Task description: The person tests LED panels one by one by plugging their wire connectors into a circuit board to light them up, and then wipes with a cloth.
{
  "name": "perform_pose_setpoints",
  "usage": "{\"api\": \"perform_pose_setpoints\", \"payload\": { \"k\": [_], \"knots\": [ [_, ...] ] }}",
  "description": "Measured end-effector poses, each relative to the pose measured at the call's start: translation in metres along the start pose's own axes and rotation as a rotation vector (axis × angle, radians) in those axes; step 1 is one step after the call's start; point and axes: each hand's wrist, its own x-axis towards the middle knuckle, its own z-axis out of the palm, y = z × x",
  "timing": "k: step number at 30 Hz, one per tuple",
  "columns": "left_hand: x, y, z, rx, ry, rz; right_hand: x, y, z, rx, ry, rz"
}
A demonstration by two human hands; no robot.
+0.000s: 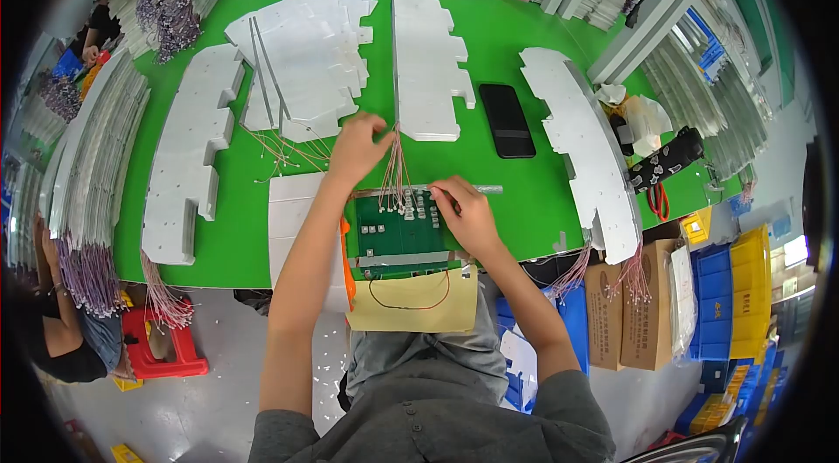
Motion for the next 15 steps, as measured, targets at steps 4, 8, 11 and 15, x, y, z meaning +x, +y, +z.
{"api": "perform_pose_setpoints", "payload": {
  "k": [4,8,11,15],
  "knots": [
    [0.001,0.002,0.009,-0.160,0.091,-0.076,0.000,-0.001,0.000,-0.013,-0.009,0.009],
    [0.001,0.006,0.013,-0.194,0.093,-0.105,0.000,-0.002,0.000,-0.017,-0.020,0.006],
    [0.001,0.010,0.016,-0.175,0.061,-0.101,0.001,-0.003,0.001,-0.018,-0.020,0.002],
    [0.003,0.013,0.021,-0.164,0.050,-0.249,0.000,-0.002,0.001,-0.024,-0.027,-0.004]
  ]
}}
